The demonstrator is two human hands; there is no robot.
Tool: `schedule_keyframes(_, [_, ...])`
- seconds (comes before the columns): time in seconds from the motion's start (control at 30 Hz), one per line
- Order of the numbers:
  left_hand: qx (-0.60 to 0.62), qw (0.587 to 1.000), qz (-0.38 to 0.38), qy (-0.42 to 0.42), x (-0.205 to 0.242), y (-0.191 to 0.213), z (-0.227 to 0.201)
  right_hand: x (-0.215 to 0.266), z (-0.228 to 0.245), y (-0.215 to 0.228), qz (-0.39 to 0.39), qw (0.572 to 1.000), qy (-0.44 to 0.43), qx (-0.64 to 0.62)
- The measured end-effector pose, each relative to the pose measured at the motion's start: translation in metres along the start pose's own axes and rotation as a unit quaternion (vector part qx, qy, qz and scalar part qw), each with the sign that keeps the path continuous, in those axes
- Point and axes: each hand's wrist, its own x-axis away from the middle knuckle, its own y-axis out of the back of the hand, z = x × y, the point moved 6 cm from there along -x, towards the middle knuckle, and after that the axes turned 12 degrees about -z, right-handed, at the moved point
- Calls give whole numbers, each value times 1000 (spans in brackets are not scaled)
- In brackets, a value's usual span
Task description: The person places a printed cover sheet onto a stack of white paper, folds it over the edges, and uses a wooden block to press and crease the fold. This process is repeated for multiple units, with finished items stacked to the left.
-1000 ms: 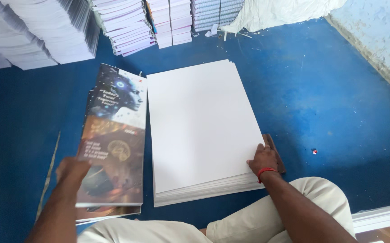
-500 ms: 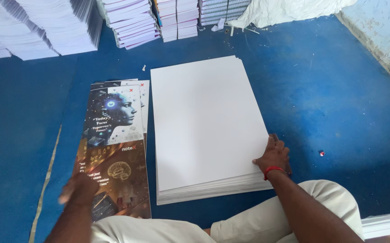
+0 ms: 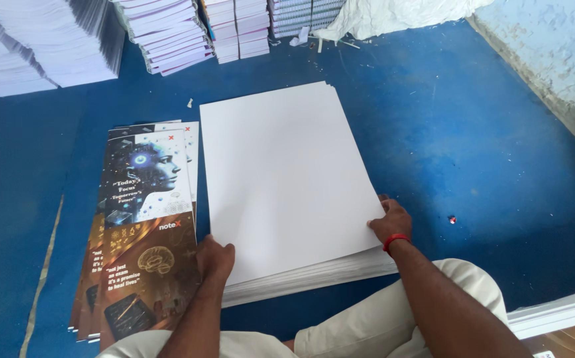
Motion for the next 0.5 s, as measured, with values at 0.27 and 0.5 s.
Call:
schedule_keyframes(0.27, [17,1000,-25,7,-1,12,-10,-14,18,12,11,996,47,-74])
schedule_keyframes(0.5, [19,1000,-11,-7,7,16,-22,-10,28,45,114,991,-33,-53])
